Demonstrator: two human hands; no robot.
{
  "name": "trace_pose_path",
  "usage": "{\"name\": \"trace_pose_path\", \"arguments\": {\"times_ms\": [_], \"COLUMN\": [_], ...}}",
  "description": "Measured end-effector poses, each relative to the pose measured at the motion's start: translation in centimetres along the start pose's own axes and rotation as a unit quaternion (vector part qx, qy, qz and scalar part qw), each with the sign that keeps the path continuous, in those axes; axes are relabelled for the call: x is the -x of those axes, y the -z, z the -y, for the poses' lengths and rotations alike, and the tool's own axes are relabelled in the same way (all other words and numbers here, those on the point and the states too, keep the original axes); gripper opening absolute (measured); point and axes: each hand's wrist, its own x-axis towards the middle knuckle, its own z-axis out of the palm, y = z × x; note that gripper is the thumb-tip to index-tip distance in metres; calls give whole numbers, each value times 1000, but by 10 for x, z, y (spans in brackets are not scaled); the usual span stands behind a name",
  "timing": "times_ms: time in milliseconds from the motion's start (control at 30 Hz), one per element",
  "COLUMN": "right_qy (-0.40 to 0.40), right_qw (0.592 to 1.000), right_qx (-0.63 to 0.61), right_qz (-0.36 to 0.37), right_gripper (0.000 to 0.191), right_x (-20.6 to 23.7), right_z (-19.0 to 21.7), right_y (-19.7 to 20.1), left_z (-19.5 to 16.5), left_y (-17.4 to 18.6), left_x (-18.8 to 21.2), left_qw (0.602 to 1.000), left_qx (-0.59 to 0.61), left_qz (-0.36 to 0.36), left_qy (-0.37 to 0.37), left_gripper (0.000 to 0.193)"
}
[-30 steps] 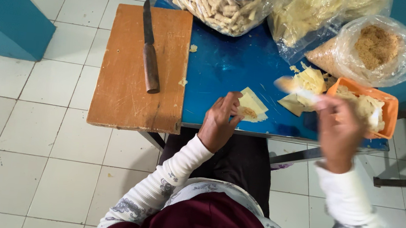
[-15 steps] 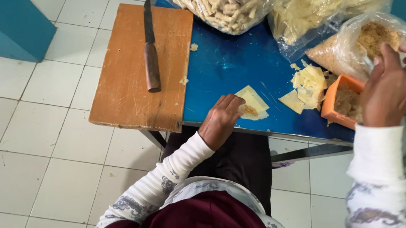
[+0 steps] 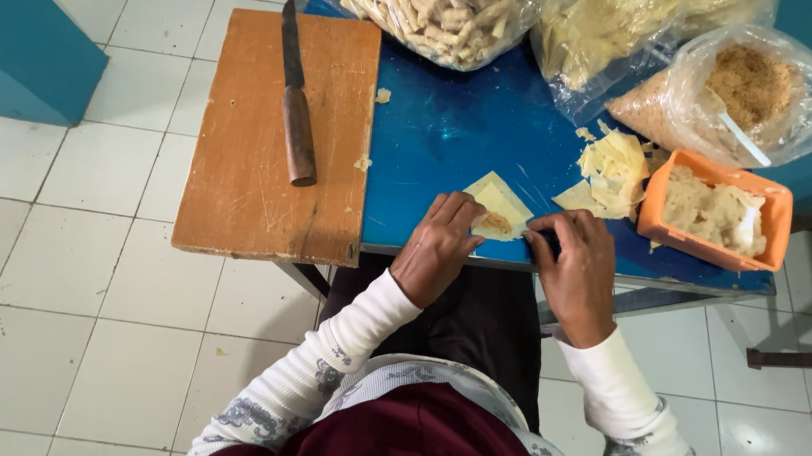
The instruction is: The person sits at a table assembling filled snacks. They take a square dough sheet, spoon filling from an orange container onto it, fold the sheet over the filling, and place the folded piece with a stack of finished pieces on the table, repeating the cycle.
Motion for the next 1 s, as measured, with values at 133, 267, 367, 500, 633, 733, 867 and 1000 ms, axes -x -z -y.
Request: {"name": "trace_pose_path", "arguments": {"times_ms": [133,267,367,500,633,733,867,1000], "right_qy": [-46,-108,-85,15,96,91,-27,-77], "right_qw": [996,977,980,990,993,993,990,985], "right_qx": [-70,-181,-176,-134,-72,-77,-128,-143], "right_qz": [-5,25,29,32,17,8,51,59], "right_gripper": [12,12,18,26,14,9,5,6], "right_x": [0,-1,-1,-2,-4,-8,-16,-25], "right_z": [3,12,18,16,9,5,3,4], "right_y": [-4,-1,0,0,-7,-13,-16,-24], "left_z": [-1,-1,-1,0,-1,0,0,6], "left_y": [1,1,0,2,3,4,-4,-8], "left_x": [1,2,1,1,2,0,-6,-15], "left_qw": [1000,1000,1000,1000,1000,1000,998,997], "left_qx": [-7,-11,-16,-4,8,-17,-57,-56], "left_qz": [3,-2,0,7,3,5,-16,-41], "left_qy": [6,5,1,10,1,-15,-9,16], "left_gripper": [44,45,45,45,47,44,25,5]}}
